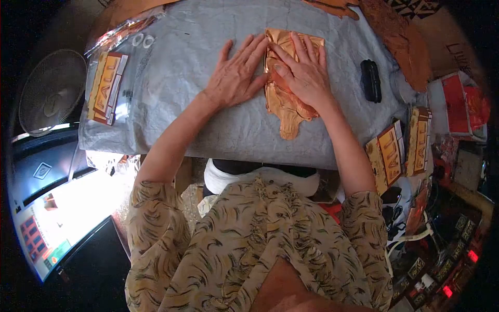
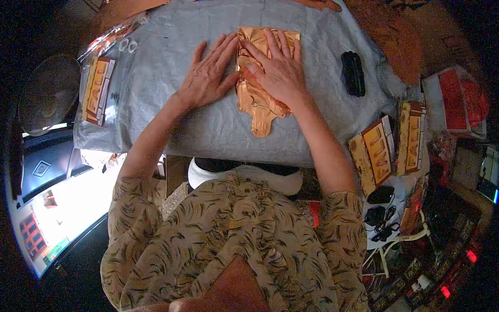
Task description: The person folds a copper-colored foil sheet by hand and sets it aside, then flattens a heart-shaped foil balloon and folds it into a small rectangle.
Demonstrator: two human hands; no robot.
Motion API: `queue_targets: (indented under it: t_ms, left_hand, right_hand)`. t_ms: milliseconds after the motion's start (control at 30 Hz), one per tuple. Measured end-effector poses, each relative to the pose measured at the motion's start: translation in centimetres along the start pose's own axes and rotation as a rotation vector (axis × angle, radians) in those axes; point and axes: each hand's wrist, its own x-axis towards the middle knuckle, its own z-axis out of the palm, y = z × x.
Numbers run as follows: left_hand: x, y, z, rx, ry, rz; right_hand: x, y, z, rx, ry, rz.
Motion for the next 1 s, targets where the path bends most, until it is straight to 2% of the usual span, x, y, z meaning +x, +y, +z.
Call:
queue_targets:
  t_ms: [1000]
  left_hand:
    - [-0.19,0.46,-0.49,-0.057,-0.066,-0.048]
  right_hand:
    - [0.06,-0.20,-0.37,-0.013,-0.023,0.011]
